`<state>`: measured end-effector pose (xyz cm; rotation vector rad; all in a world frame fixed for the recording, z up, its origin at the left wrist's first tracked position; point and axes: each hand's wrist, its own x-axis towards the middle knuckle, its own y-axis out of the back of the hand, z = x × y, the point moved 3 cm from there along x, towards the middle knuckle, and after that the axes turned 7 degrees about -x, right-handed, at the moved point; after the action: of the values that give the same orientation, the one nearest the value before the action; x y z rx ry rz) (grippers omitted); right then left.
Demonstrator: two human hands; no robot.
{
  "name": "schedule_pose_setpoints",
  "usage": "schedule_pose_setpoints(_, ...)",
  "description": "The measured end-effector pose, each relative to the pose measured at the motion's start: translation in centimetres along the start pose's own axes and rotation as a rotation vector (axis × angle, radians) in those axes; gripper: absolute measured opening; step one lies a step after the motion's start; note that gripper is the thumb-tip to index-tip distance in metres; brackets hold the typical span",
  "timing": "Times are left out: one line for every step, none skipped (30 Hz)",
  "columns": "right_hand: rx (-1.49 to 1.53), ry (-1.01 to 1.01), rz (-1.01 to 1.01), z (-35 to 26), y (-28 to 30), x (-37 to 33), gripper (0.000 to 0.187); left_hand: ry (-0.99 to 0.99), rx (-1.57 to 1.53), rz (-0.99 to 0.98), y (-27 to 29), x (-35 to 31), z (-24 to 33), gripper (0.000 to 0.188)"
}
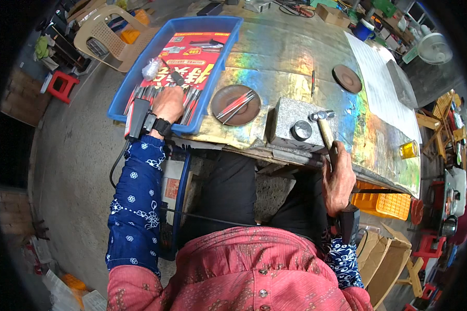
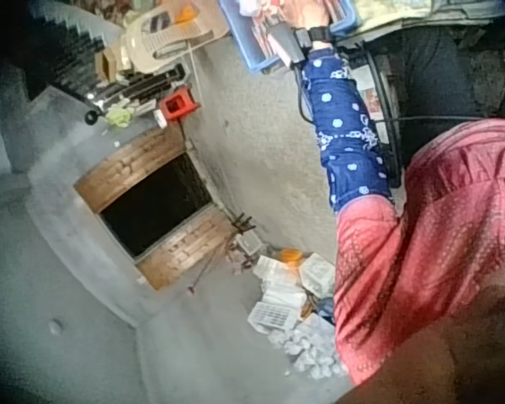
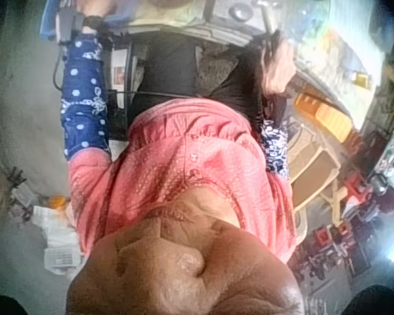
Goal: The person repeatedly picks up small metal rods from a blue tray, places each on a metal block, and strikes it with a hammer. After each strike, the rod is returned to the tray. The cycle continues throughout the clip.
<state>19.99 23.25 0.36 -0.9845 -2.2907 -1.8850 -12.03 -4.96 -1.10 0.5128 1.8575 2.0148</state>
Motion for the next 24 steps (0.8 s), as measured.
schedule_pose_setpoints(0.019, 0.017, 0.03, -0.2, 0.3, 0.1, 0.049, -0.012, 0.007, 0.033, -0.2, 0.1, -0.4, 0.014)
schedule_pose_setpoints(-0.015, 0.001, -0.004, -0.2, 0.3, 0.1, 0.048, -0.018, 0.012, 0.044, -0.6, 0.1, -0.6, 0.014)
schedule_pose_setpoints(-0.03, 0.001, 0.005, -0.3, 0.5, 0.2, 0.048, -0.034, 0.012, 0.068, -1.2, 0.2, -0.7, 0.014)
schedule_pose_setpoints(-0.017, 0.013, 0.018, -0.4, 0.8, 0.3, 0.046, -0.054, 0.019, 0.079, -1.6, 0.3, -0.8, 0.011)
schedule_pose_setpoints(-0.038, -0.025, -0.014, -0.3, 1.0, 0.5, 0.043, -0.074, -0.027, 0.142, -1.8, 0.1, -1.0, 0.008)
schedule_pose_setpoints(-0.022, -0.01, -0.01, -0.2, 1.3, 0.7, 0.04, -0.116, -0.028, 0.176, -1.9, 0.0, -1.1, 0.006)
schedule_pose_setpoints(-0.007, 0.005, -0.005, 0.0, 1.6, 1.0, 0.037, -0.158, -0.028, 0.152, -1.9, 0.1, -1.3, 0.008)
schedule_pose_setpoints(0.027, -0.012, -0.021, 0.4, 1.9, 1.3, 0.034, -0.133, -0.04, 0.17, -1.9, 0.0, -1.4, 0.007)
schedule_pose_setpoints(0.064, -0.028, -0.038, 1.0, 2.1, 1.6, 0.032, -0.071, -0.049, 0.086, -1.9, 0.3, -1.6, 0.008)
schedule_pose_setpoints(0.078, -0.023, 0.001, 1.5, 2.4, 2.1, 0.028, -0.065, -0.04, 0.11, -1.7, 0.0, -1.5, 0.013)
schedule_pose_setpoints(0.085, -0.012, 0.027, 2.1, 2.5, 2.6, 0.025, -0.077, -0.036, 0.158, -1.4, -0.4, -1.4, 0.019)
schedule_pose_setpoints(0.061, -0.05, 0.017, 3.0, 2.5, 3.0, 0.023, -0.055, -0.058, 0.144, -1.2, -0.4, -1.2, 0.021)
schedule_pose_setpoints(0.053, -0.037, 0.04, 3.7, 2.3, 3.6, 0.021, -0.003, -0.072, 0.11, -0.9, -0.4, -1.3, 0.024)
schedule_pose_setpoints(0.034, -0.034, 0.057, 4.6, 2.0, 4.1, 0.022, -0.016, -0.075, 0.118, -0.6, -0.6, -1.2, 0.024)
schedule_pose_setpoints(0.021, -0.069, 0.041, 5.5, 1.5, 4.7, 0.021, -0.033, -0.077, 0.149, -0.3, -0.7, -1.0, 0.024)
schedule_pose_setpoints(0.009, -0.075, 0.038, 6.4, 0.9, 5.3, 0.021, 0.003, -0.085, 0.152, -0.3, -0.6, -0.9, 0.024)
schedule_pose_setpoints(-0.019, -0.099, 0.028, 7.3, 0.3, 5.8, 0.02, 0.042, -0.087, 0.127, -0.2, -0.5, -0.9, 0.023)
schedule_pose_setpoints(-0.044, -0.107, 0.003, 8.2, -0.4, 6.5, 0.021, 0.022, -0.073, 0.151, -0.1, -0.5, -0.7, 0.023)
schedule_pose_setpoints(-0.088, -0.11, -0.027, 8.8, -1.0, 7.0, 0.021, 0.034, -0.047, 0.157, 0.1, -0.5, -0.7, 0.023)
schedule_pose_setpoints(-0.072, -0.108, -0.048, 9.4, -1.7, 7.6, 0.02, 0.021, -0.076, 0.167, 0.2, -0.5, -0.6, 0.023)
schedule_pose_setpoints(-0.067, -0.118, -0.073, 9.9, -2.3, 8.2, 0.019, 0.008, -0.11, 0.192, 0.4, -0.6, -0.6, 0.021)
schedule_pose_setpoints(-0.138, -0.1, -0.073, 10.3, -2.9, 8.8, 0.021, -0.012, -0.14, 0.193, 0.5, -0.8, -0.5, 0.02)
schedule_pose_setpoints(-0.103, -0.119, -0.093, 10.6, -3.5, 9.3, 0.021, -0.031, -0.156, 0.207, 0.7, -0.9, -0.4, 0.018)
schedule_pose_setpoints(-0.114, -0.091, -0.092, 10.8, -3.8, 9.7, 0.021, -0.05, -0.174, 0.211, 0.8, -0.9, -0.3, 0.017)
